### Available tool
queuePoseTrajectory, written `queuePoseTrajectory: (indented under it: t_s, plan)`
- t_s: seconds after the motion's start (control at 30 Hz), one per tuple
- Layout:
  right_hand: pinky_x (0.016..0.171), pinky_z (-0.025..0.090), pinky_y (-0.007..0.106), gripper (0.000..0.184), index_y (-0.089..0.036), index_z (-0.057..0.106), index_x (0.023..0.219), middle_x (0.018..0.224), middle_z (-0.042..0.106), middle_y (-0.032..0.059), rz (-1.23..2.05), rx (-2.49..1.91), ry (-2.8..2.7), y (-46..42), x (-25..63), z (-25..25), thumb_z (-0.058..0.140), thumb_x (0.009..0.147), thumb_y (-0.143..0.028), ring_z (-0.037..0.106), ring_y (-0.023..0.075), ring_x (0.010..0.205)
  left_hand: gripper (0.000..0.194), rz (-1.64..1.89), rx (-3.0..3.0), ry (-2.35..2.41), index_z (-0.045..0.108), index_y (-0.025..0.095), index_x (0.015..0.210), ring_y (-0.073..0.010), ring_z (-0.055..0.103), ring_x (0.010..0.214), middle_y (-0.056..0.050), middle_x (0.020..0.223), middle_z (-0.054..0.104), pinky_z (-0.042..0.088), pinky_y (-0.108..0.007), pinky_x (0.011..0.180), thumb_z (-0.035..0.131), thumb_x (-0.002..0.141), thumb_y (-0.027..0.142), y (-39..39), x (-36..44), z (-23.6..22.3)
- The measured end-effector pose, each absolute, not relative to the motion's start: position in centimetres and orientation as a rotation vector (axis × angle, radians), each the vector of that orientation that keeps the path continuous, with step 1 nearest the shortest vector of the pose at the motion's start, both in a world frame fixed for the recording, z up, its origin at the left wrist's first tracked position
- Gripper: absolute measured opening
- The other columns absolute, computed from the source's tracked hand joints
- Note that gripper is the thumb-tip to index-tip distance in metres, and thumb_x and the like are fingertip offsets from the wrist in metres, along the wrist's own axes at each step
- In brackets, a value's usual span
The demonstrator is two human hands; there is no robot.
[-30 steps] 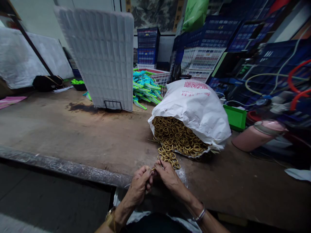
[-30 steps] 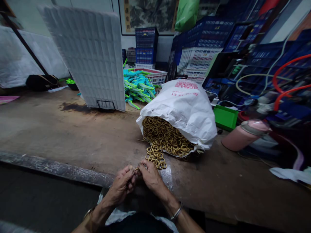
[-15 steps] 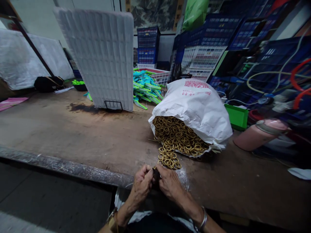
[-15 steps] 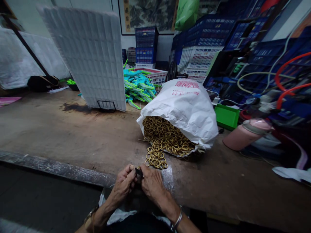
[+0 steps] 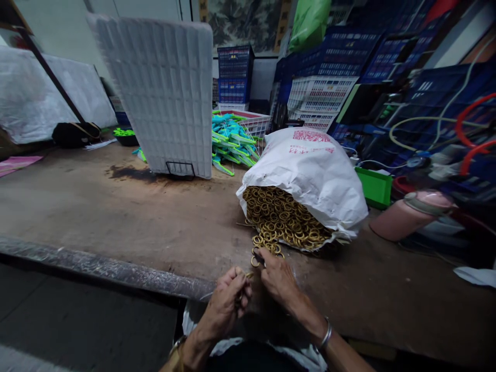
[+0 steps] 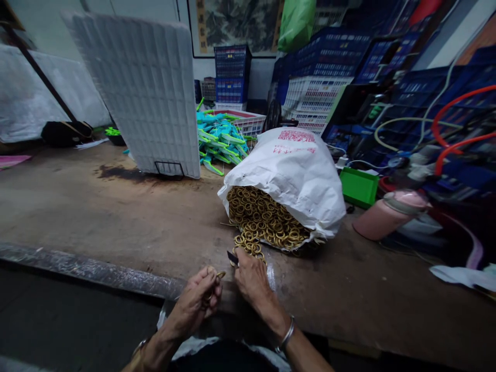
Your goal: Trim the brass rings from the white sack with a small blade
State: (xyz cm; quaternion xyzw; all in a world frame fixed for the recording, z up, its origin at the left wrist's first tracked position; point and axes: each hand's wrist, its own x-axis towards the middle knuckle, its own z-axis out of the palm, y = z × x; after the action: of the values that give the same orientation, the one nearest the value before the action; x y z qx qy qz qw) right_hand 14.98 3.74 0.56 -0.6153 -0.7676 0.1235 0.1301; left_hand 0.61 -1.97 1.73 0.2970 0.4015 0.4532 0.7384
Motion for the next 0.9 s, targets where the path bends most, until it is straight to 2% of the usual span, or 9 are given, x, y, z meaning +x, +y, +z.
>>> queuePoseTrajectory:
  t_s: [0.17,0.33,0.43,0.63,0.9]
  plan:
    - [0.059,0.028,0.023,0.015,-0.020,0.051,0.093,0.086,0.063,0.0033,0.170,-1.866,-2.107,6.5,16.2,0.9,0.045,0.080,-0.022,0.056,0.0154,0.074,0.028,1.032,0.578,0.827,0.049,0.013,0.072,-0.0052,0.045,0.048,-0.004,0.073,0.056,0.028,-0.013,0.034,0.057,0.073,0.040,-1.6,0.1,1.0]
    - [0.059,0.030,0.024,0.021,-0.023,0.048,0.099,0.091,0.060,0.0027,0.076,-1.852,-2.249,7.8,16.0,0.1,0.042,0.084,-0.037,0.057,0.0160,0.078,0.017,1.065,0.505,0.774,0.047,0.016,0.074,-0.0068,0.046,0.044,-0.003,0.068,0.057,0.029,-0.014,0.032,0.054,0.075,0.031,-1.3,-0.2,0.6]
    - [0.057,0.030,0.024,0.022,-0.025,0.047,0.102,0.094,0.058,0.0027,0.058,-1.906,-2.318,8.1,15.0,-0.1,0.043,0.083,-0.036,0.057,0.0157,0.077,0.015,1.050,0.454,0.759,0.051,0.016,0.083,-0.0074,0.047,0.046,-0.001,0.066,0.055,0.030,-0.014,0.033,0.051,0.077,0.030,-1.2,-0.4,0.6]
    - [0.055,0.030,0.025,0.016,-0.023,0.051,0.094,0.092,0.057,0.0032,0.048,-2.015,-2.379,8.8,14.0,-0.1,0.042,0.083,-0.031,0.058,0.0167,0.071,0.025,1.073,0.399,0.749,0.051,0.013,0.064,-0.0087,0.049,0.053,-0.002,0.068,0.053,0.031,-0.015,0.035,0.054,0.075,0.036,-1.2,-0.7,0.4]
    - [0.059,0.033,0.026,0.017,-0.017,0.048,0.096,0.096,0.056,0.0071,0.070,-1.966,-2.415,8.2,14.1,-0.4,0.039,0.082,-0.023,0.056,0.0175,0.078,0.023,1.038,0.434,0.773,0.046,0.016,0.065,-0.0067,0.045,0.049,0.002,0.062,0.049,0.028,-0.014,0.035,0.062,0.069,0.032,-1.0,-0.8,-0.2]
